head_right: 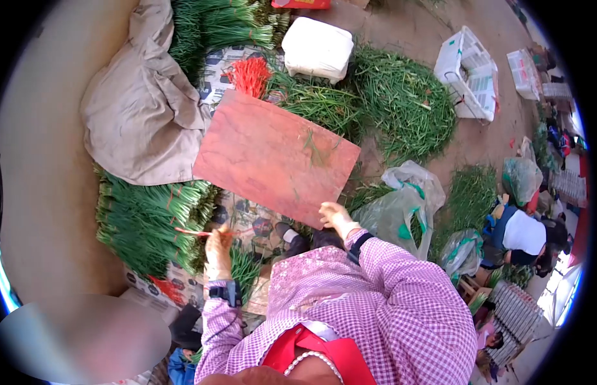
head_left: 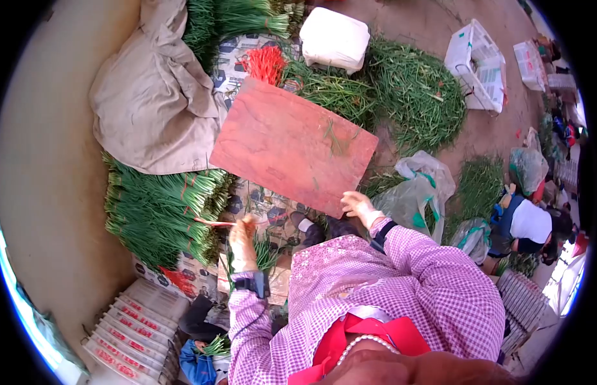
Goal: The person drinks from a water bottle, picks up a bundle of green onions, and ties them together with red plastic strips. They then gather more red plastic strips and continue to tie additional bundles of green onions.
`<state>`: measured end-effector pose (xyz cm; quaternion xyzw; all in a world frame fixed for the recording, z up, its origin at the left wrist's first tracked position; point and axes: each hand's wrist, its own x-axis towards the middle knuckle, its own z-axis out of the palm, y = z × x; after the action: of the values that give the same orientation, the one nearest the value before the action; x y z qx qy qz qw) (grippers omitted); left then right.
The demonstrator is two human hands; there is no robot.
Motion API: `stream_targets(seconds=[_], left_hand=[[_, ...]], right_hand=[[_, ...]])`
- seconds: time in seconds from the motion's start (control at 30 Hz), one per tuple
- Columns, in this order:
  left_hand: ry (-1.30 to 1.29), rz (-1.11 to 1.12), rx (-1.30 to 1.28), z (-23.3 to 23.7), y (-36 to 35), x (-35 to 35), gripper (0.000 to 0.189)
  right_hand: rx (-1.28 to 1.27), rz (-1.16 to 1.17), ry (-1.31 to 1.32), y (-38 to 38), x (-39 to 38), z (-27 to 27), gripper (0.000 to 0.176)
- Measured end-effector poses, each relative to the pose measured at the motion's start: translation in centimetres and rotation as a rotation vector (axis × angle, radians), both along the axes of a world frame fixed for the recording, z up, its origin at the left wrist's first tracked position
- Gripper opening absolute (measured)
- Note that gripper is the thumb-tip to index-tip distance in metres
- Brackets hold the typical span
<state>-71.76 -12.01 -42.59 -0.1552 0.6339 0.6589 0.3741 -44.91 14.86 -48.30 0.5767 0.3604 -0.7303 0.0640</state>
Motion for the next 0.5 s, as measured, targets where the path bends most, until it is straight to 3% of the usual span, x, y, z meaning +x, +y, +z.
stream_targets(seconds=[0.07,0.23,0.27,0.3,0.33,0.4,0.5], left_hand=[[0.093,-0.006,-0.069,-1.1,0.9,-3.4,0.031],[0.209,-0.139,-0.214,-4.2,3.9,-13.1,0.027],[0.208,-0.197,-0.294,-6.9,3.4,-15.9,0.038],[0.326,-0.302,-0.371,-6.1,5.3,-16.9,0.038],[0.448,-0.408,-0.444,-5.3,7.2,-17.8,0.038],[0.405,-0.417,-0.404,-9.7,7.7,-21.2,0.037],[0.603,-0.578,-0.433,-15.0,9.4,-24.5,0.031]], right_hand=[[0.011,-0.13,-0.052,1.7,2.2,-3.6,0.041],[0.084,-0.211,-0.185,5.3,3.5,-7.0,0.076],[0.138,-0.163,-0.193,5.9,3.5,-7.6,0.08],[0.115,-0.22,-0.258,6.4,3.3,-9.1,0.083],[0.062,-0.389,-0.214,7.6,1.6,-9.8,0.081],[0.075,-0.438,-0.19,8.3,1.1,-13.6,0.072],[0.109,-0.524,-0.11,7.7,2.3,-20.4,0.05]])
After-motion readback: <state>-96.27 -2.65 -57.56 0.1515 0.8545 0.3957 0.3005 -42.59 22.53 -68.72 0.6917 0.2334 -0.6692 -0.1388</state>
